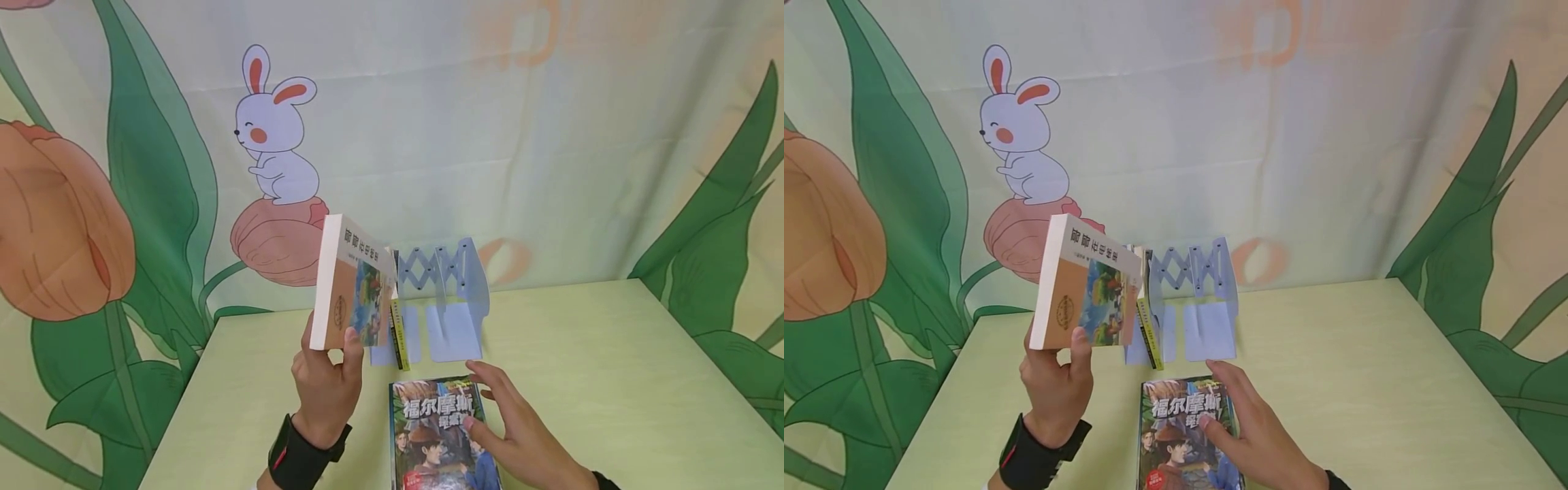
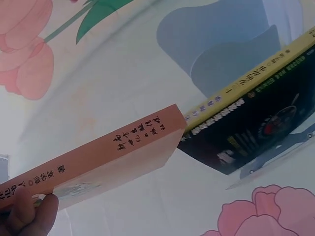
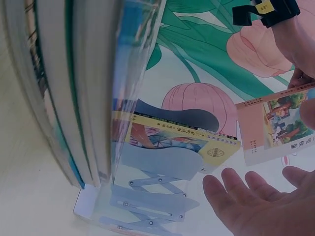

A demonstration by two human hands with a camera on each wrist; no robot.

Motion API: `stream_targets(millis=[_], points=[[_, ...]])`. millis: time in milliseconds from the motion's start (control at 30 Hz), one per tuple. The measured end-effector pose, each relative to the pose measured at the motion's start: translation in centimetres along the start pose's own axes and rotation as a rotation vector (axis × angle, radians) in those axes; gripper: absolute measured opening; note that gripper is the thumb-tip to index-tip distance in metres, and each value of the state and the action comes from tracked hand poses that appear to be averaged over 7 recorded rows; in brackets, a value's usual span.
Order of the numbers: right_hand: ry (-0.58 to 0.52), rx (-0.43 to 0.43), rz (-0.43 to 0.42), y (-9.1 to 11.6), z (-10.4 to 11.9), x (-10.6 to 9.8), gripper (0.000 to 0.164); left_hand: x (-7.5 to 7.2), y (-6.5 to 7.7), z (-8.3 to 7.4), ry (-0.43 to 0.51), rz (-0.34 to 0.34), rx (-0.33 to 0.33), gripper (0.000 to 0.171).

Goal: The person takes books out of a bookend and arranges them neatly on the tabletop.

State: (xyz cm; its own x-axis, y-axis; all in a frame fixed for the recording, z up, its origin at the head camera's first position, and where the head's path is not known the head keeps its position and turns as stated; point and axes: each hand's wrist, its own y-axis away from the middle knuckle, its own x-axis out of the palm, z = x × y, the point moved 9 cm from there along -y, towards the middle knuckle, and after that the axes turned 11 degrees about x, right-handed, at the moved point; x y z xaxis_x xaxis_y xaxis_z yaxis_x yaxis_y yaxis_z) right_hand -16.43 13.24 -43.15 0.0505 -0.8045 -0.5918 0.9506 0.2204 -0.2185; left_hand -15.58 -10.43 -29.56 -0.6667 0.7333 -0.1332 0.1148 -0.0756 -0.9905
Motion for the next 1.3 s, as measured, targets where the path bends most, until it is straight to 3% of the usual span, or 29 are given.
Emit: stream_targets(millis=[267, 400, 600, 800, 1067, 1300], points=[[-0.03, 0.004, 0.022, 0.3, 0.8, -0.1, 0.067, -0.3, -0.1, -0.9, 0.03, -0.029, 0.019, 0.049], [-0.006, -0.04, -0.004, 0.4, 1.5, -0.4, 0.069, -0.2, 0.1, -1.2, 0.052, -0.025, 0.011, 0.049], [0.017, -0.167, -0.087, 0.7, 3.0, -1.4, 0.081, 0.2, 0.7, -1.6, 0.093, -0.001, -0.01, 0.051], [-0.03, -0.262, -0.171, 0.8, 4.5, -2.6, 0.086, 0.6, 1.3, -2.3, 0.131, 0.024, -0.023, 0.051], [-0.036, -0.29, -0.216, 0.6, 5.0, -3.4, 0.087, 0.8, 1.8, -3.1, 0.169, 0.06, -0.035, 0.051], [-0.037, -0.327, -0.244, 0.4, 5.5, -4.2, 0.084, 1.0, 2.2, -3.7, 0.247, 0.114, -0.091, 0.047]])
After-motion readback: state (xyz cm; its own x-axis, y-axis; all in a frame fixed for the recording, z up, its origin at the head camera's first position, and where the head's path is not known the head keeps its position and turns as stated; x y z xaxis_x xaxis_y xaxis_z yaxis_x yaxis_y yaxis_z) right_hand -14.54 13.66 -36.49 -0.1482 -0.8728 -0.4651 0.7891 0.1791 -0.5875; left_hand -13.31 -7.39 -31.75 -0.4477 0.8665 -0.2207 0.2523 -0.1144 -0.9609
